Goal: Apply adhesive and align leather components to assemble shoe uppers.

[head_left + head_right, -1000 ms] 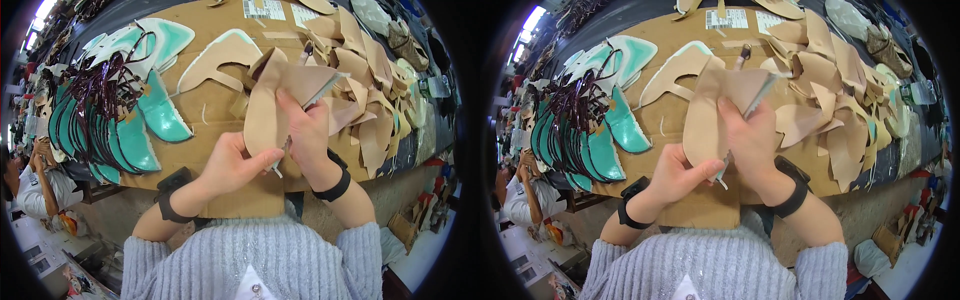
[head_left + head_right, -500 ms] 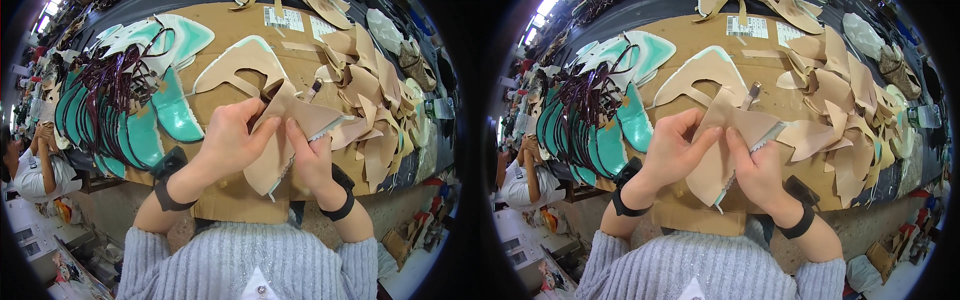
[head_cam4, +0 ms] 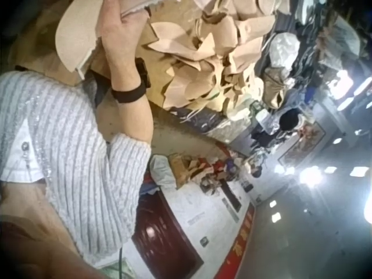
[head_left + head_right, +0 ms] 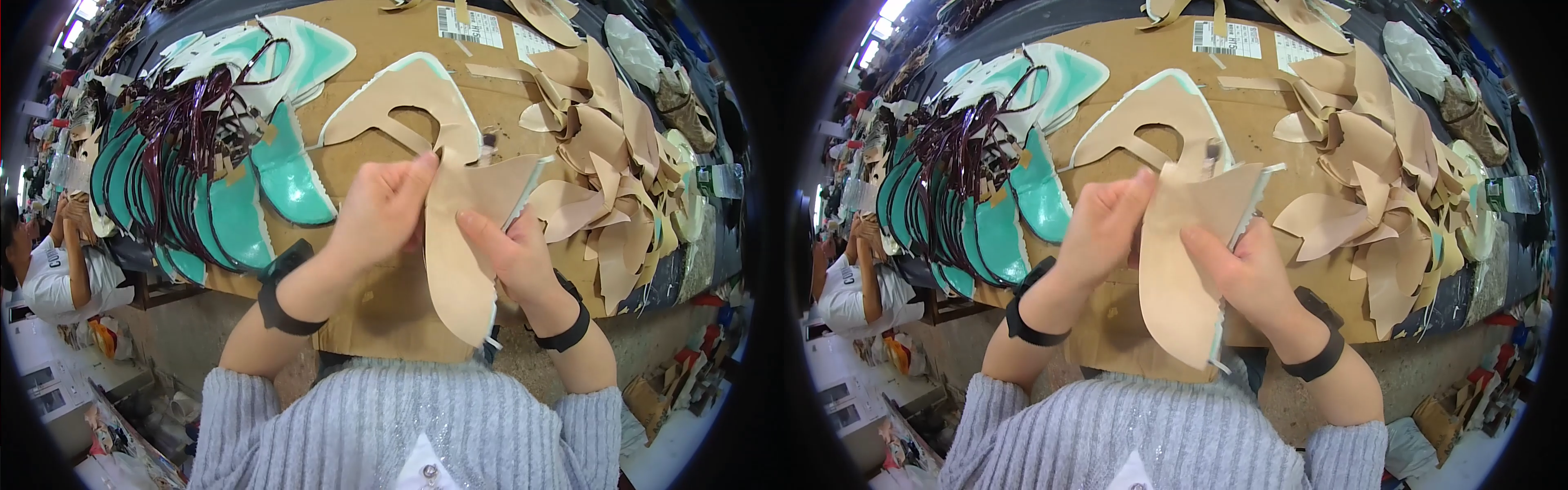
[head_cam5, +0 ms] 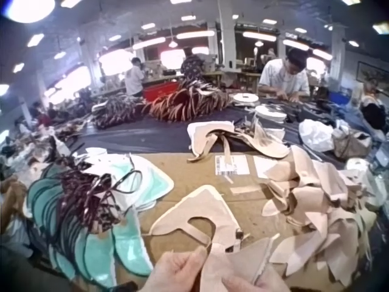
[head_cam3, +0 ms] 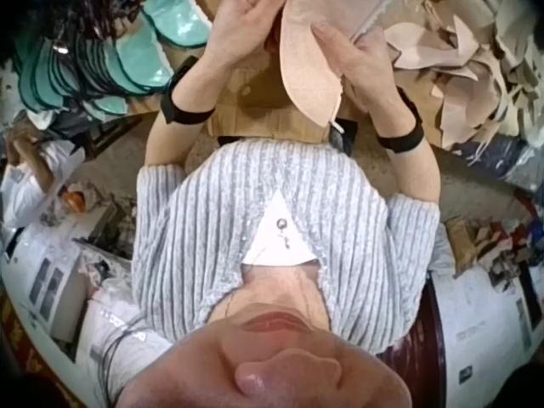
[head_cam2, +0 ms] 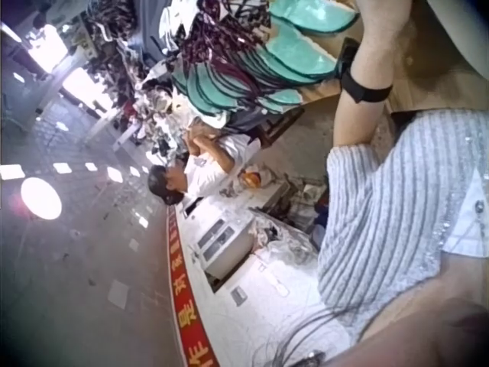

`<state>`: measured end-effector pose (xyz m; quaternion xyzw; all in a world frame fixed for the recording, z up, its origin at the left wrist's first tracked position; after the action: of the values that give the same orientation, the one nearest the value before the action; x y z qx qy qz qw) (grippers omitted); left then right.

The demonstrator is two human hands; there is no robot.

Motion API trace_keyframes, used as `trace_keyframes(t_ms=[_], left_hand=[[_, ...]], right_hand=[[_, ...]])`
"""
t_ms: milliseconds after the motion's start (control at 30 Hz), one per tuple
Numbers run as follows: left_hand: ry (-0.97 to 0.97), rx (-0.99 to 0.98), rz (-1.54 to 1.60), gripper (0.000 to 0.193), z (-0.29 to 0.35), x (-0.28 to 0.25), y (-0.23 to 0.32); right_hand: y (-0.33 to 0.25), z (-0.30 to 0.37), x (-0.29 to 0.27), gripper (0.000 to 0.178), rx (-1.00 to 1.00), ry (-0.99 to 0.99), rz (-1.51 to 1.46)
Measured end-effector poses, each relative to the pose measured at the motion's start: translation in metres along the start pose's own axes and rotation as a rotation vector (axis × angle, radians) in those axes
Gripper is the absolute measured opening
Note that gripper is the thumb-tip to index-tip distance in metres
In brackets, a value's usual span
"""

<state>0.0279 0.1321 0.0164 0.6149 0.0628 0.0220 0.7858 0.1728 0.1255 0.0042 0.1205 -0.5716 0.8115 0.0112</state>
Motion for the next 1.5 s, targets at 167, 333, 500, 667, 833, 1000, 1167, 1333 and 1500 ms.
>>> trace_keyframes(t_ms=[167, 333, 500, 667, 833, 1000, 1167, 1333, 1500], left_hand=[[-0.229, -0.24, 0.072, 0.036, 0.023, 0.014, -0.02], [-0.329, -0.25, 0.303, 0.027, 0.038, 0.024, -0.033], [-0.406, -0.206, 0.279, 0.023, 0.057, 0.037, -0.025], [-0.319, 0.047, 0.208, 0.021, 0.062, 0.032, -0.024], [-0.32, 0.152, 0.041, 0.017, 0.06, 0.021, -0.009], [0.226, 0.761, -0.314, 0.023, 0.019, -0.03, 0.08], [-0.294, 0.783, -0.501, 0.013, -0.001, 0.018, 0.061], [-0.316, 0.551, -0.398, 0.014, -0.014, 0.018, 0.033], [-0.141, 0.368, -0.031, 0.033, -0.034, 0.003, 0.036]], right_hand=[[-0.007, -0.006, -0.007, 0.018, -0.094, 0.088, 0.194], [-0.005, -0.014, -0.002, 0.018, -0.154, 0.137, 0.114], [0.014, -0.026, -0.01, 0.018, 0.036, 0.107, 0.151], [0.009, -0.028, 0.0, 0.022, 0.093, 0.103, 0.005], [0.015, -0.026, -0.011, 0.026, 0.055, 0.144, -0.03], [0.013, -0.003, 0.013, 0.026, 0.171, -0.193, 0.133], [0.015, 0.007, 0.018, 0.015, 0.079, -0.349, 0.222], [0.009, 0.007, 0.022, 0.016, 0.02, -0.396, 0.299], [0.011, 0.005, 0.017, 0.018, -0.009, -0.304, 0.219]])
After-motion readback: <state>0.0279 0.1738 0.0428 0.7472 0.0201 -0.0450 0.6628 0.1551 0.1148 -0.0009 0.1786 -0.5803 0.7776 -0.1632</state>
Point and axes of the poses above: each hand's wrist, its own z-axis away from the middle knuckle, its own x-axis out of the palm, y = z × x, the point moved 8 cm from there along -z, towards the middle knuckle, and after that the axes turned 10 degrees about y, right-handed, at the moved point
